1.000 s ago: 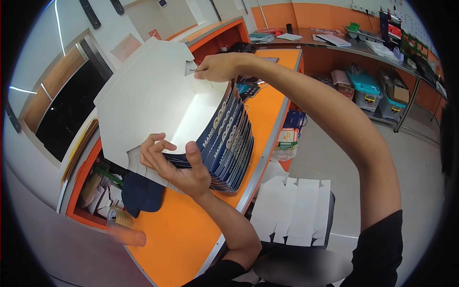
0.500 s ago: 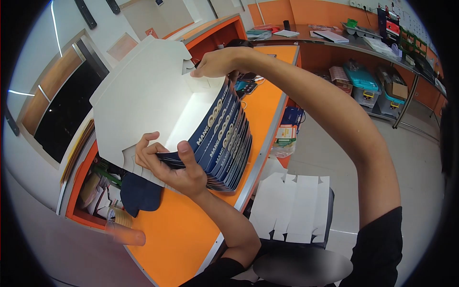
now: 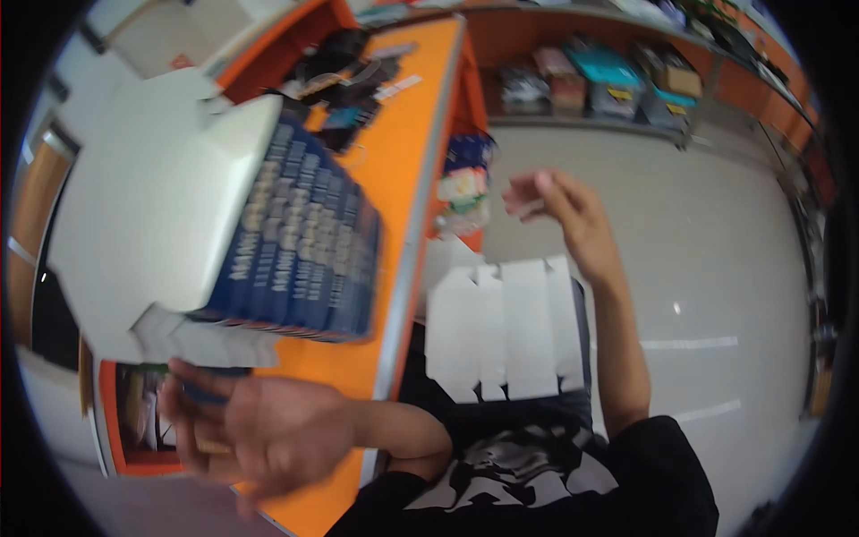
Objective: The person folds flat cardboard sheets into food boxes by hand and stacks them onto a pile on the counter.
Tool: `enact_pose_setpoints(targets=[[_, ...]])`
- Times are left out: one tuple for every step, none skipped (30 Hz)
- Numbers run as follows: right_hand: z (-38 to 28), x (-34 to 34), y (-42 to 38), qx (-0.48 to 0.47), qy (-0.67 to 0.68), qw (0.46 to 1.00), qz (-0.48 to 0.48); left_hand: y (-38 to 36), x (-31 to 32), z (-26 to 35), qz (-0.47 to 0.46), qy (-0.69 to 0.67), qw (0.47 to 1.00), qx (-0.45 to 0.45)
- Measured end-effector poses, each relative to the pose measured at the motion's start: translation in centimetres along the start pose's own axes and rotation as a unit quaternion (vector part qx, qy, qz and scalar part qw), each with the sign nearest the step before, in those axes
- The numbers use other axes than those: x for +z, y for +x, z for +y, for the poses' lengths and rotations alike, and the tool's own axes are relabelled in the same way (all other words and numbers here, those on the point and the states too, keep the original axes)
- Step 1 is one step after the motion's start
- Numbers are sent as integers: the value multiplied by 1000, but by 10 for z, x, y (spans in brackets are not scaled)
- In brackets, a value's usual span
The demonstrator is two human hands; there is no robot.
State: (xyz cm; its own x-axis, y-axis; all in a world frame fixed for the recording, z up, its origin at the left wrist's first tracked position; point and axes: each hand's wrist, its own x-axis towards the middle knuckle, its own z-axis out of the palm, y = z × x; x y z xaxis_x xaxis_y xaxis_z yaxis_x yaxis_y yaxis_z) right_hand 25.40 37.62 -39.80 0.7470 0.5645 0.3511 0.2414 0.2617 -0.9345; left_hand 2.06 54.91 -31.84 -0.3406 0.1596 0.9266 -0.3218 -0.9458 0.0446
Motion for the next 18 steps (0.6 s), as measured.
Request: enact_pose_setpoints(targets=[[38,-14,-34,78,-34,994,61,-11,2,26,-4,-225,970,-95],[78,-25,-69,151,-99,977,114,-21,20,53,-26,-343,920,-189],[110,-30,-106,208,-200,946,149,-24,31,77,-40,-447,847,-285],[134,-38,-144,220,-298,919,136,-30,42,92,-74,-516,776,-355],[156,-43,-181,205,-395,886,128,-33,47,100,-101,-560,721,-397],[172,-48,-215,183,-487,846,117,-38,52,108,-123,-595,669,-428],[178,-48,-240,234,-504,826,95,-42,55,115,-140,-625,622,-451],[185,-48,-257,276,-519,805,79,-47,55,119,-155,-646,584,-466],[189,-47,-271,294,-514,804,61,-51,55,125,-170,-666,552,-472],[196,-46,-282,278,-489,825,60,-52,54,130,-182,-679,526,-479],[194,-42,-284,278,-504,815,61,-55,55,133,-188,-684,507,-489],[192,-42,-283,274,-520,807,55,-55,57,136,-194,-688,492,-496],[193,-39,-290,275,-514,811,50,-58,58,140,-202,-692,481,-500],[194,-38,-289,286,-497,817,54,-59,60,141,-207,-698,471,-498],[200,-49,-275,284,-488,823,58,-61,63,143,-209,-704,468,-491],[203,-50,-273,289,-479,828,49,-62,62,144,-215,-703,461,-497],[205,-51,-268,282,-465,836,69,-61,64,145,-223,-700,454,-505],[205,-50,-266,271,-455,843,94,-61,66,145,-229,-696,449,-511]])
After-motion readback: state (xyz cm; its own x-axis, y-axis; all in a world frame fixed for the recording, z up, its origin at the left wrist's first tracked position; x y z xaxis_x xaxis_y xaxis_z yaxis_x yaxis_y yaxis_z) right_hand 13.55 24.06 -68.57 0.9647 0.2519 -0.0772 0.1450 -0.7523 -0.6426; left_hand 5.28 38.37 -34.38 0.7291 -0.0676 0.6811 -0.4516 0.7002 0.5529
